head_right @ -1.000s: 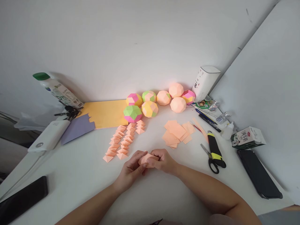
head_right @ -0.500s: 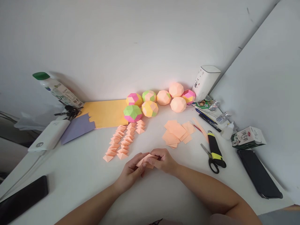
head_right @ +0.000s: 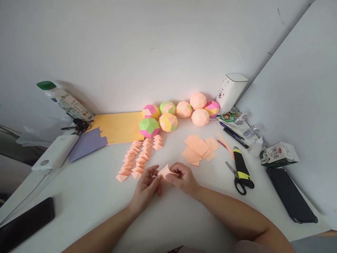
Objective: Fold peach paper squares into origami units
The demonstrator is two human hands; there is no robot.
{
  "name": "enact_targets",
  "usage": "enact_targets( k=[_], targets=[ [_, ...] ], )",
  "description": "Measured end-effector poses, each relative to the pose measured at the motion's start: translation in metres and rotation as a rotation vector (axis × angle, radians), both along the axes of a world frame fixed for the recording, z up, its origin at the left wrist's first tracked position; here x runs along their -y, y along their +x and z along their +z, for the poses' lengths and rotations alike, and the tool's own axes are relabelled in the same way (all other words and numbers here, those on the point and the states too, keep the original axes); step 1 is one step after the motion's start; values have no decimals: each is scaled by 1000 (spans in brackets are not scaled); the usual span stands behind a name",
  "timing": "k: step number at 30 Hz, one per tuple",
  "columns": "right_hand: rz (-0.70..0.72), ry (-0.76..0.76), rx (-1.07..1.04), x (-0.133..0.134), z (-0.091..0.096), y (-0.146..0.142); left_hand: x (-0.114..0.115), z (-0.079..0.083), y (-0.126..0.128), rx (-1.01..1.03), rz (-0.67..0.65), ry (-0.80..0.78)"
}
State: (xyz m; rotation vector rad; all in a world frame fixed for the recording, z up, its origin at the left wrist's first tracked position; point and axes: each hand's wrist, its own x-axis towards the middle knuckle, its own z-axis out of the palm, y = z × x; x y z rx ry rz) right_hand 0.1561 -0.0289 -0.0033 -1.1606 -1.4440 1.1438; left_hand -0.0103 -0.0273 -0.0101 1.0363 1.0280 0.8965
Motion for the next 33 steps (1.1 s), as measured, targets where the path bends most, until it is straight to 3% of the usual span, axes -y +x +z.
enact_targets(
  k=[2,5,10,14,18,25,33],
  targets=[
    [-91,191,75,1,-1,-2,-1,-1,0,-9,25,5],
    [-176,439,212,3,-2,-4,-1,2,0,-48,-71,94],
    [-132,619,427,5,-6,-5,1,10,-1,-121,-268,270],
    [-90,596,490,5,-8,-5,1,11,0,-143,-225,82],
    [-19,552,415,3,-9,-3,-1,10,0,-109,-144,-49],
    [164,418,149,0,-7,0,-5,9,0,-14,-90,-92],
    [135,401,130,2,0,1,-5,7,-2,-3,-123,-133]
  ],
)
